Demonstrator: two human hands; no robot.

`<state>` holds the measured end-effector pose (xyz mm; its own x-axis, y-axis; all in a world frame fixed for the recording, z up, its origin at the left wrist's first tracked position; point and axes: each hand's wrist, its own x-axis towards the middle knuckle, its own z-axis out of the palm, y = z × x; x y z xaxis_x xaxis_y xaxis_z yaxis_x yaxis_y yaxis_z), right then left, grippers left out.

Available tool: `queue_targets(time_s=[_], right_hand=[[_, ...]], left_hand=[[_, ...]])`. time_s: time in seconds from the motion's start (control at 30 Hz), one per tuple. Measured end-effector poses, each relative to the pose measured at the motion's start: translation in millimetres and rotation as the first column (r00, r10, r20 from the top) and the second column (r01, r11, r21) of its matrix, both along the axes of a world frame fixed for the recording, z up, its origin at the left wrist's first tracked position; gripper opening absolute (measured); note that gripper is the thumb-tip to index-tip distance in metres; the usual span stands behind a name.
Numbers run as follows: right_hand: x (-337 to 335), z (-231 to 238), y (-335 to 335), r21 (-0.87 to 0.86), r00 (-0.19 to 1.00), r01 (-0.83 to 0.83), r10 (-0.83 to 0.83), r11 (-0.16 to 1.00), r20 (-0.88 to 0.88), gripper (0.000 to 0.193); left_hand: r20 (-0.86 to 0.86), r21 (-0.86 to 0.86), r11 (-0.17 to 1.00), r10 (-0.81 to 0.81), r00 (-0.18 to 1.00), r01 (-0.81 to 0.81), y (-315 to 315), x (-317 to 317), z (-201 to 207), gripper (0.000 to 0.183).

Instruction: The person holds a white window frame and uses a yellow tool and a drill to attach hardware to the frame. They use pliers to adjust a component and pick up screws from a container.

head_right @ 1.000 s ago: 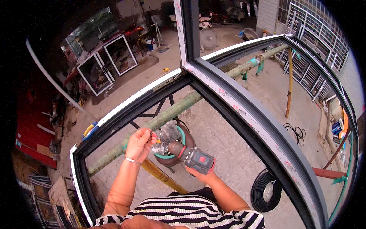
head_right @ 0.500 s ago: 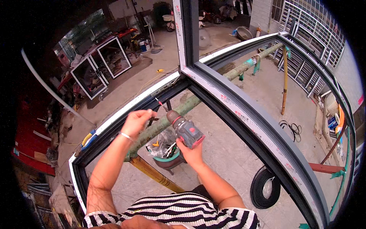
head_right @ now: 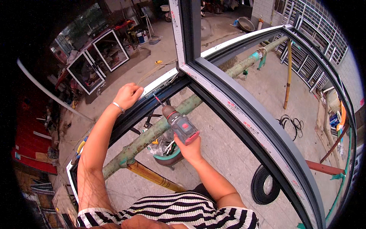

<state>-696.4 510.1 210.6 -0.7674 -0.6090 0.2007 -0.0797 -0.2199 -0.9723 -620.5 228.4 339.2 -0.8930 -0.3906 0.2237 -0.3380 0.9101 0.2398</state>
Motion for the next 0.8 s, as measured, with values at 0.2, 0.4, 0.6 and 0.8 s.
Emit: queue_targets(time_s=[0.2, 0.4, 0.6, 0.8], right_hand=[[-1.9, 1.9, -4.8, 0.045, 0.989, 0.034, -0.027, 0.998, -0.146, 0.018], [-12.3, 14.4, 2.5, 0.182, 0.966, -0.081, 0.122, 0.98, -0.227, 0.019], [-21.5, 20.5, 2.0, 0.153, 0.947, -0.083, 0.126, 0.985, -0.296, 0.019], [-22.8, 26.3, 8.1, 0.305, 0.888, -0.04, 0.173, 0.952, -0.425, 0.018]], left_hand=[[0.15, 0.02, 0.998, 0.062, 0.987, -0.065, 3.9, -5.2, 8.5, 0.04], [0.128, 0.318, 0.948, -0.069, 0.989, 0.025, -22.3, -4.6, -8.2, 0.04], [0.044, 0.473, 0.875, -0.136, 0.99, 0.1, -30.8, -7.0, -23.7, 0.04], [0.076, 0.448, 0.89, -0.133, 0.988, 0.085, -24.5, -7.6, -16.9, 0.042]])
